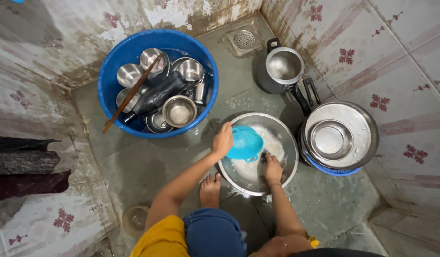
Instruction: The person washes several dishes, including plates, small bowls, a pressure cooker, and a frying pan, by hand with a sponge in a basin of soapy water.
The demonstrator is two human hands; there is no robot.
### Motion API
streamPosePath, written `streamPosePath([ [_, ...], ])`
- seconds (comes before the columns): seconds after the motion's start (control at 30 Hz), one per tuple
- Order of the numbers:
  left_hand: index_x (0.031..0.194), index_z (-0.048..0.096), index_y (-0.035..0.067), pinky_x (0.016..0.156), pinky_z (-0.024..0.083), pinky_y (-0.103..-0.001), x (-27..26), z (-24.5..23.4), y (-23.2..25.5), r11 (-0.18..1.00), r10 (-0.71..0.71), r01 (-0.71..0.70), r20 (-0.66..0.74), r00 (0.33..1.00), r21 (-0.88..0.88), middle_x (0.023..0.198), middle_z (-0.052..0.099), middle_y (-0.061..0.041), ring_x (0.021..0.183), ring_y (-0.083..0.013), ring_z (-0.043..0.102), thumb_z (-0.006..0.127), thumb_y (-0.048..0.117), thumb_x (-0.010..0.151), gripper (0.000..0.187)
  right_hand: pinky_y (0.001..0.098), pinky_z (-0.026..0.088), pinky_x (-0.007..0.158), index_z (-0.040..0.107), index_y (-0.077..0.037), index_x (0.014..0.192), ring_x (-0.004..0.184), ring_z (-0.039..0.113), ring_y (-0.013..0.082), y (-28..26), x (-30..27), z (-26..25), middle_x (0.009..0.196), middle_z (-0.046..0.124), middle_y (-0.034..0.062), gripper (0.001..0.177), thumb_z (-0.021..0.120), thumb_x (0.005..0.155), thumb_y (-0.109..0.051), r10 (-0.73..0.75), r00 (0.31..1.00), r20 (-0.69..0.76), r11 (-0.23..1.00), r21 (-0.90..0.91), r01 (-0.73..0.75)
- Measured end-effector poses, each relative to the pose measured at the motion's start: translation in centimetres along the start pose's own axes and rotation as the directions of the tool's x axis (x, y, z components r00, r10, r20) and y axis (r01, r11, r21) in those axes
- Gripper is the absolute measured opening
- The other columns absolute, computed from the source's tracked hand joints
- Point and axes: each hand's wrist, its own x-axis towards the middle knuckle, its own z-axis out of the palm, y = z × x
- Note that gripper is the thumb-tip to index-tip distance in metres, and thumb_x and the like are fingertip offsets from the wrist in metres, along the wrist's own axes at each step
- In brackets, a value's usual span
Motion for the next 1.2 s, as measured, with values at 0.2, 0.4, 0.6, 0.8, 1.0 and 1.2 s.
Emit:
streamPosePath([
  [0.2,0.111,0.052,0.004,0.079,0.056,-0.055,0.2,0.3,-2.1,0.888,-0.436,0.346,0.319,0.841,0.301,0.09,0.072,-0.025,0.086,-0.0467,0.07,0.065,0.026,0.096,0.03,0.0428,0.052,0.081,0.064,-0.004,0.108,0.088,0.064,0.0339,-0.7,1.0,0.6,0.097,0.067,0.0171,0.018,0.069,0.09,-0.008,0.404,0.902,-0.153,0.752,0.617,-0.232],
  [0.4,0.125,0.044,0.002,0.066,0.056,-0.054,-2.4,1.4,-3.4,0.923,-0.384,0.36,0.278,0.88,0.134,0.077,0.071,-0.028,0.071,-0.0464,0.069,0.072,0.021,0.085,0.052,0.044,0.053,0.083,0.068,-0.007,0.107,0.092,0.067,0.0378,-4.6,2.6,4.5,0.102,0.068,0.0165,0.024,0.069,0.084,0.0,-0.199,0.941,-0.274,0.908,0.31,0.282],
  [0.6,0.131,0.037,0.001,0.043,0.056,-0.037,-2.5,-1.1,-0.8,0.74,-0.536,0.658,0.468,0.703,-0.139,0.067,0.07,-0.022,0.045,-0.024,0.067,0.061,0.014,0.093,0.047,0.0445,0.056,0.088,0.069,-0.007,0.109,0.1,0.07,0.0372,-8.7,6.0,9.4,0.107,0.071,0.0174,0.031,0.068,0.078,-0.004,-0.299,0.924,0.237,0.886,0.429,0.176],
  [0.8,0.126,0.043,0.004,0.062,0.058,-0.049,-2.9,1.8,-2.1,0.891,-0.432,0.453,0.363,0.826,0.028,0.075,0.072,-0.022,0.058,-0.0369,0.072,0.064,0.019,0.091,0.044,0.0491,0.054,0.081,0.065,-0.005,0.118,0.097,0.068,0.0408,-6.3,7.9,7.2,0.113,0.07,0.019,0.032,0.068,0.086,-0.011,-0.124,0.992,0.026,0.992,-0.004,0.124],
  [1.0,0.118,0.042,0.0,0.062,0.056,-0.057,-4.4,3.7,-4.2,0.968,-0.25,0.237,0.234,0.94,0.084,0.081,0.07,-0.026,0.069,-0.0478,0.069,0.066,0.018,0.087,0.044,0.0479,0.054,0.088,0.068,-0.004,0.119,0.103,0.069,0.0406,-9.1,5.5,10.2,0.113,0.072,0.0215,0.03,0.064,0.092,-0.017,0.067,0.997,0.033,0.938,0.338,-0.074],
  [1.2,0.13,0.038,-0.004,0.06,0.056,-0.059,-2.6,2.7,-5.2,0.965,-0.222,0.158,0.331,0.917,0.208,0.073,0.067,-0.028,0.068,-0.0498,0.068,0.06,0.02,0.092,0.05,0.0465,0.051,0.087,0.067,-0.001,0.11,0.097,0.065,0.0385,-9.0,5.3,10.5,0.101,0.068,0.0223,0.022,0.062,0.092,-0.012,-0.275,0.907,0.318,0.76,0.649,0.003],
])
